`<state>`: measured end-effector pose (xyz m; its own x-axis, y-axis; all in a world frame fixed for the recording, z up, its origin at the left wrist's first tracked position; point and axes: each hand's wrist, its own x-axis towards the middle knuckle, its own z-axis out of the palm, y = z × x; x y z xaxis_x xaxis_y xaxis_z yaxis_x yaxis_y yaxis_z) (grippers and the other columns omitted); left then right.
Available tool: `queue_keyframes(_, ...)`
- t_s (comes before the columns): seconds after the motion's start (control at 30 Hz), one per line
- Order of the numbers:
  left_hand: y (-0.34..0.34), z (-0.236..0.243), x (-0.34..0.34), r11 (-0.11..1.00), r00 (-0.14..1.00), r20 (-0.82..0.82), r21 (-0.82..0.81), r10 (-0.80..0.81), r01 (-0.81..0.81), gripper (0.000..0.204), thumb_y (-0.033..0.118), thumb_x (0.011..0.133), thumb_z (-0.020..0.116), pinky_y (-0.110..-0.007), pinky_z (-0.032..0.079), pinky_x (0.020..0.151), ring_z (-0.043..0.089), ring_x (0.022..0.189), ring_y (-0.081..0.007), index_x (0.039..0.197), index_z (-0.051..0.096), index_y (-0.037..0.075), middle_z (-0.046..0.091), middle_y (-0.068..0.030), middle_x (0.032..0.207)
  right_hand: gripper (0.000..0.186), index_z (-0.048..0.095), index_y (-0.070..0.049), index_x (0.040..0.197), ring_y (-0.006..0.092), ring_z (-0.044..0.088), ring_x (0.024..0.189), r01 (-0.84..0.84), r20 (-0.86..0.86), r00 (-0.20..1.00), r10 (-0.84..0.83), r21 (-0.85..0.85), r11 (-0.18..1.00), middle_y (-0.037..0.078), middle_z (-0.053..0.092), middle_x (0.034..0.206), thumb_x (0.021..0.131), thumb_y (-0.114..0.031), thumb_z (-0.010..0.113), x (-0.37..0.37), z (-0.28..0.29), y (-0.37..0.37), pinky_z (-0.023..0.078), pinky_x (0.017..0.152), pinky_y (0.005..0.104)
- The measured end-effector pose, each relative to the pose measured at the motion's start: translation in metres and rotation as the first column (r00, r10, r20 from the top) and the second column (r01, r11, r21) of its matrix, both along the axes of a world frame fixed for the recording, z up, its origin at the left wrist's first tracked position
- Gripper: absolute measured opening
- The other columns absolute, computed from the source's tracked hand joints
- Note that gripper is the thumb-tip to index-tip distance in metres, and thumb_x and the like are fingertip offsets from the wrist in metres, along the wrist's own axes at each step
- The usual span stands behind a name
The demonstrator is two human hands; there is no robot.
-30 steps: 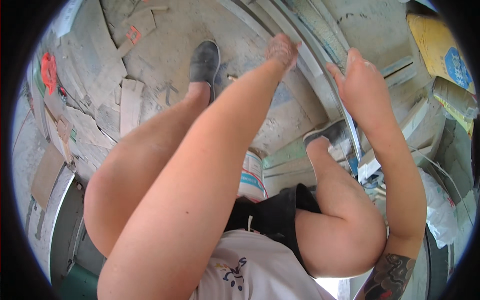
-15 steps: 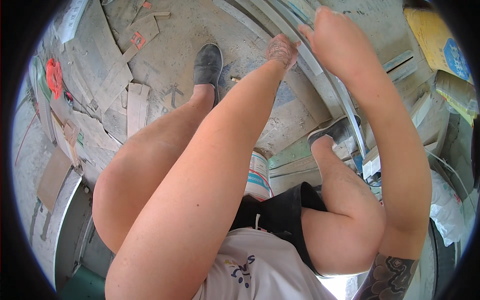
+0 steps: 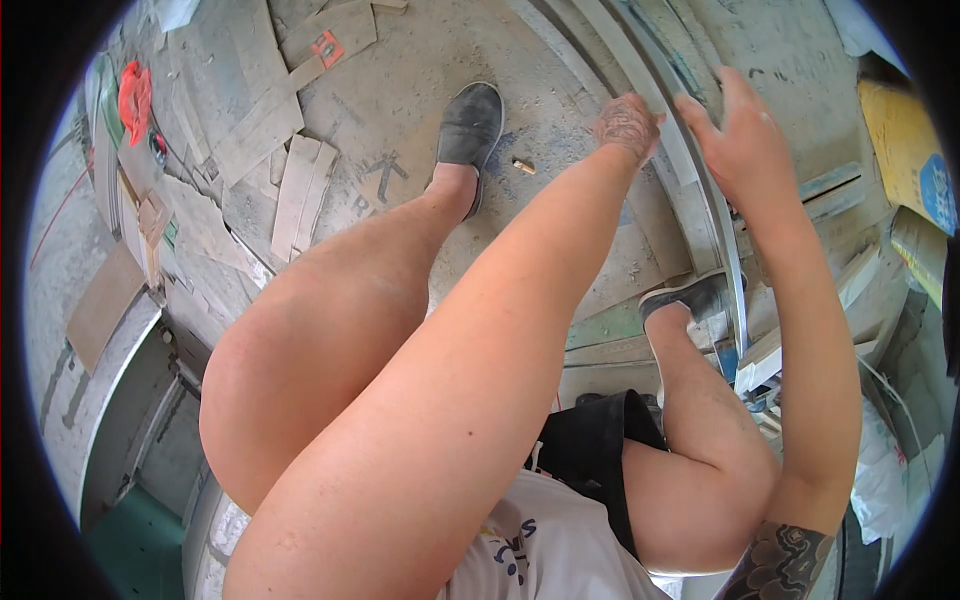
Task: Cutting ceramic tiles using a manual tile cutter.
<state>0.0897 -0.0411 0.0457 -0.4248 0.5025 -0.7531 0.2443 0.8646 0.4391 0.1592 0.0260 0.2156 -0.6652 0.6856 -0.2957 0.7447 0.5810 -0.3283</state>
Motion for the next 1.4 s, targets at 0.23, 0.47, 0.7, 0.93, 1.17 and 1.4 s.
queue_keyframes(0.23,-0.003,0.005,-0.010,0.999,0.999,0.041,0.042,-0.017,0.015,0.039,0.037,0.083,0.065,-0.041,0.049,0.084,0.063,0.096,-0.0346,0.098,0.066,0.001,0.066,-0.0196,0.098,0.059,0.043,-0.001,0.127,0.0363,0.051,0.108,-0.095,-0.134,0.986,0.104,0.070,0.993,0.020,0.052,0.117,0.082,-0.031,0.066,0.049,0.015,-0.012,0.042,0.091,0.0424)
queue_keyframes(0.47,0.001,0.010,-0.003,1.000,1.000,0.022,0.009,0.009,-0.009,0.037,0.036,0.084,0.066,-0.040,0.050,0.083,0.063,0.098,-0.0332,0.095,0.068,0.001,0.066,-0.0199,0.099,0.072,0.036,-0.001,0.133,0.0365,0.044,0.116,-0.150,-0.155,0.967,0.201,0.291,0.945,0.019,0.046,0.127,0.078,-0.035,0.069,0.064,0.027,-0.014,0.036,0.097,0.0453)
queue_keyframes(0.7,0.003,-0.003,-0.007,1.000,1.000,0.024,-0.009,0.003,-0.003,0.039,0.038,0.083,0.067,-0.041,0.049,0.083,0.062,0.096,-0.0355,0.098,0.065,0.002,0.065,-0.0206,0.098,0.078,0.034,0.001,0.134,0.0375,0.041,0.121,-0.137,-0.217,0.953,0.209,0.305,0.942,0.021,0.041,0.133,0.077,-0.039,0.069,0.058,0.035,-0.014,0.032,0.102,0.0456)
queue_keyframes(0.93,0.003,0.009,-0.007,1.000,0.999,0.051,0.014,0.015,-0.016,0.038,0.036,0.083,0.068,-0.040,0.050,0.082,0.063,0.098,-0.0348,0.095,0.067,0.000,0.065,-0.0217,0.099,0.088,0.031,0.003,0.136,0.0378,0.036,0.127,-0.158,-0.123,0.974,0.189,0.230,0.960,0.021,0.037,0.138,0.072,-0.042,0.073,0.075,0.023,-0.021,0.030,0.104,0.0458)
queue_keyframes(1.17,0.009,0.011,0.003,1.000,0.994,0.108,0.001,0.003,-0.004,0.037,0.036,0.083,0.067,-0.040,0.050,0.086,0.060,0.103,-0.0357,0.095,0.067,0.002,0.064,-0.0205,0.105,0.093,0.030,0.002,0.137,0.0386,0.035,0.128,-0.172,-0.075,0.975,0.207,0.330,0.928,0.022,0.036,0.139,0.068,-0.043,0.075,0.083,0.024,-0.019,0.028,0.106,0.0465)
queue_keyframes(1.4,0.002,0.004,-0.005,0.999,0.998,0.053,-0.018,-0.041,0.042,0.035,0.036,0.084,0.066,-0.041,0.051,0.084,0.061,0.101,-0.0348,0.099,0.067,0.004,0.064,-0.0196,0.105,0.093,0.030,0.002,0.136,0.0390,0.034,0.128,-0.112,-0.239,0.951,0.194,0.318,0.941,0.023,0.034,0.140,0.069,-0.045,0.075,0.064,0.047,-0.017,0.027,0.106,0.0474)
